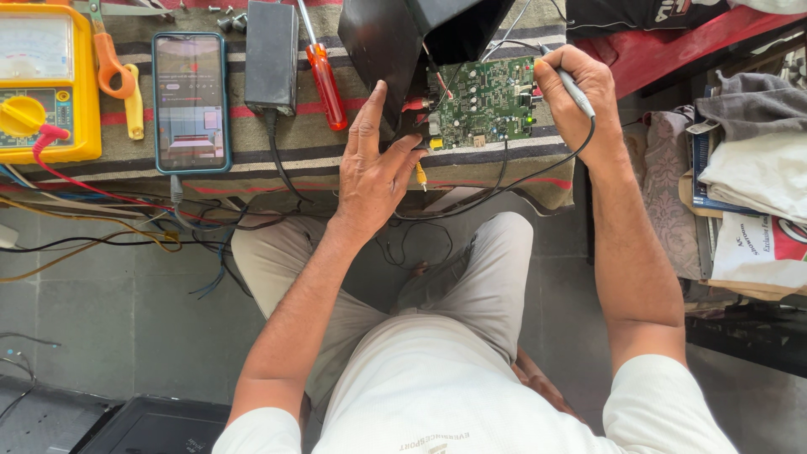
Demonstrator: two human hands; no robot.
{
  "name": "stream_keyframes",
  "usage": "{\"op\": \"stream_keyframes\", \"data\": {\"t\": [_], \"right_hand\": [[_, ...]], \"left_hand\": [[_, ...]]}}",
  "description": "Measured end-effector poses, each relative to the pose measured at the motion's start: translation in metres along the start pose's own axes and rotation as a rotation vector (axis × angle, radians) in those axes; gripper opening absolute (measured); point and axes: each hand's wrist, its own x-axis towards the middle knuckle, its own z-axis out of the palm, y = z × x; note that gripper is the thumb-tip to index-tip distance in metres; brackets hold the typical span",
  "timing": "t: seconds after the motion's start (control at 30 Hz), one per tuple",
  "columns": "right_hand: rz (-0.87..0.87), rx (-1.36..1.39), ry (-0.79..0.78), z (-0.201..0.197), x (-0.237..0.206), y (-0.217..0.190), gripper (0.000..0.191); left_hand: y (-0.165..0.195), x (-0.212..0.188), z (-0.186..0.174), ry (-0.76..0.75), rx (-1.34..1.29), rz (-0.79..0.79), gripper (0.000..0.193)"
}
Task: The person sits at a repair bench and tests a green circuit board removed from a black speaker cabinet, touching multimeter probe tips to points on the board and repositioning the board and wires between measurements. A phone and a yellow multimeter with red leads sit on the bench beside the work.
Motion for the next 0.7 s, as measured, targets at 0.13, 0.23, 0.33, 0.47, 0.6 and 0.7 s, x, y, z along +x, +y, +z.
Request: {"op": "stream_keyframes", "data": {"t": [0.13, 0.23, 0.33, 0.47, 0.6, 0.7], "right_hand": [[0.024, 0.012, -0.003, -0.001, -0.001, 0.001, 0.016], [0.032, 0.017, -0.009, 0.0, 0.0, 0.001, 0.017], [0.042, 0.064, -0.012, 0.0, 0.001, -0.001, 0.017], [-0.002, 0.072, -0.014, -0.001, -0.001, -0.008, 0.016], [0.008, -0.05, -0.039, -0.001, -0.001, -0.013, 0.023], [-0.024, -0.101, -0.045, 0.0, 0.003, -0.014, 0.027]], "left_hand": [[0.001, 0.001, 0.0, 0.004, -0.008, 0.004, 0.019], [0.0, 0.001, -0.001, 0.003, -0.005, 0.006, 0.019], [0.001, 0.001, -0.002, 0.006, -0.008, 0.005, 0.019], [0.001, 0.001, -0.003, 0.003, -0.005, -0.002, 0.019], [0.001, 0.002, -0.003, 0.006, -0.012, -0.002, 0.019], [0.002, 0.002, -0.004, 0.015, -0.029, 0.0, 0.019]]}}
